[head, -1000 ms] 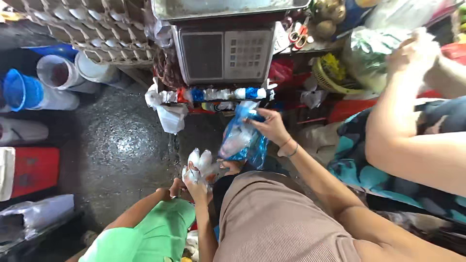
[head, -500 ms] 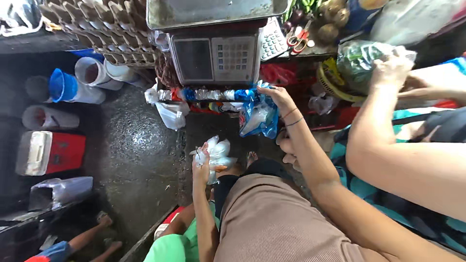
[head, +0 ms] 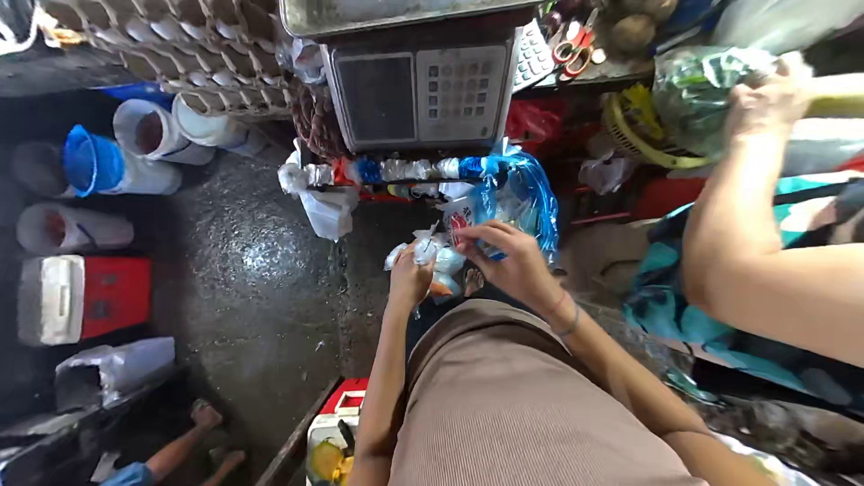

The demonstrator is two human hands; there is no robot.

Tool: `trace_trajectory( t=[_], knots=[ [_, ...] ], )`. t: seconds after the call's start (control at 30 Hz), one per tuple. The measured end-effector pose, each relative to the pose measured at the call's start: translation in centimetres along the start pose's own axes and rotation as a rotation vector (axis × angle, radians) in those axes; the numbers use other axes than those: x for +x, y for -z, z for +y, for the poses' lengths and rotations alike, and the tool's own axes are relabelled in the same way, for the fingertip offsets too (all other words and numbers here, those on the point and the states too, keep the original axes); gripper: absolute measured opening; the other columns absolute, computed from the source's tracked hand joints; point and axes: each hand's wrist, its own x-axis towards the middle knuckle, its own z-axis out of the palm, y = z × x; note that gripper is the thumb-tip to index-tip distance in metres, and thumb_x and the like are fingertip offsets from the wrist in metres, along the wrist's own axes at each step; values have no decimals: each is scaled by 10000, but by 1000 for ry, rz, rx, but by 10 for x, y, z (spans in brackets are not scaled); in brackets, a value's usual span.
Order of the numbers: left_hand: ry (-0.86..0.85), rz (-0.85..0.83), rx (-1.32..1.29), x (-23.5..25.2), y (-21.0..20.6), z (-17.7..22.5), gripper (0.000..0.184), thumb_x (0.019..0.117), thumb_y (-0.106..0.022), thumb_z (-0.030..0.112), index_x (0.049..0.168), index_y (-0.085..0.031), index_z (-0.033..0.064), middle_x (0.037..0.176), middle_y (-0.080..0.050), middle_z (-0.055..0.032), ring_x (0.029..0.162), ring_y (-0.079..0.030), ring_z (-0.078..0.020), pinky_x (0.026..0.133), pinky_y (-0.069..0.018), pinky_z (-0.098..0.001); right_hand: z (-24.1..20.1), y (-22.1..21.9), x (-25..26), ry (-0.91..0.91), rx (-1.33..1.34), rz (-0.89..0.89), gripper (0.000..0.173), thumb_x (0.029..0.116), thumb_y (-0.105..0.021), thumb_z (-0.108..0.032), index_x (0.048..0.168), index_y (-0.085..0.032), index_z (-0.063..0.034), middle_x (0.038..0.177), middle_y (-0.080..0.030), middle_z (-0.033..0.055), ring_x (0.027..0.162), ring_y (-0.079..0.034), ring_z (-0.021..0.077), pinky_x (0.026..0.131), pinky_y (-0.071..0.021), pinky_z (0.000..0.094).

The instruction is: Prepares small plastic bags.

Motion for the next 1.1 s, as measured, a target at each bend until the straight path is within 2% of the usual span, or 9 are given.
trace_trajectory(
  t=[0.1, 0.23, 0.4, 0.63, 0.8, 0.87, 0.97, 1.03, 1.1],
  knots=[
    [-131, -107, -69, 12, 3, -12, 339, 976, -616, 202, 1241, -667, -4, 1221, -691, -167, 1207, -623, -271, 1121, -419, -523, 1, -29, 5, -174, 146, -107, 444, 1003, -663, -261, 1365, -593, -14, 1245, -678, 133, 1117, -679, 176, 961, -582, 359],
    [-434, -383, -91, 28, 14, -26, 319, 948, -660, 141, 1218, -676, -29, 1217, -692, -172, 1204, -622, -279, 1122, -411, -524, 15, -45, 3, -170, 359, -37, 188, 991, -661, -164, 1099, -695, -13, 1040, -713, 61, 932, -690, 110, 855, -602, 309],
    [-511, -812, -70, 49, 18, -24, 379, 981, -622, 228, 1294, -657, 18, 1314, -664, -125, 1313, -557, -205, 1234, -278, -468, 14, -53, -14, -411, 646, 136, 74, 1017, -609, -105, 1045, -645, -47, 868, -698, 26, 760, -675, 100, 710, -598, 275],
    [-657, -1034, 16, 67, -8, -26, 385, 962, -570, 236, 1247, -697, 11, 1342, -663, -145, 1363, -532, -283, 1228, -250, -539, 14, -51, -69, -329, 833, 165, 244, 1031, -605, -350, 948, -728, -156, 914, -714, -51, 881, -677, 80, 834, -579, 312],
    [-713, -1130, 245, 66, -20, -2, 847, 824, -767, 326, 1559, -424, 82, 1520, -500, -214, 1471, -378, -410, 1226, -163, -661, -12, -53, -98, -353, 827, 271, 248, 1074, -534, -303, 991, -694, -133, 919, -699, -44, 861, -679, 79, 823, -592, 310],
    [-670, -1174, 95, 71, -6, 22, 990, 734, -871, 354, 1557, -411, 54, 1490, -500, -241, 1409, -450, -376, 1190, -326, -576, -15, -49, -109, -361, 819, 303, 262, 1079, -524, -323, 979, -683, -142, 903, -683, -58, 845, -661, 55, 794, -579, 273],
    [-698, -1118, -114, 89, 4, 78, 403, 927, -636, 174, 1279, -638, -22, 1248, -677, -138, 1149, -650, -197, 1010, -534, -404, -17, -40, -124, -350, 850, 349, 270, 1080, -526, -313, 960, -682, -128, 886, -670, -58, 827, -648, 42, 770, -565, 245],
    [-782, -905, 136, 107, -16, 109, 248, 938, -539, 3, 1131, -691, -29, 1076, -702, -146, 930, -690, -222, 847, -585, -417, -18, -34, -129, -345, 853, 378, 281, 1085, -512, -310, 954, -682, -128, 883, -664, -62, 821, -640, 34, 763, -557, 237],
    [-716, -815, 638, 124, -52, 130, 255, 895, -618, -61, 1141, -685, -54, 1143, -668, -236, 1024, -677, -387, 880, -560, -559, -17, -29, -133, -317, 864, 406, 304, 1095, -485, -312, 943, -675, -130, 870, -652, -69, 808, -625, 23, 747, -541, 222]
  ],
)
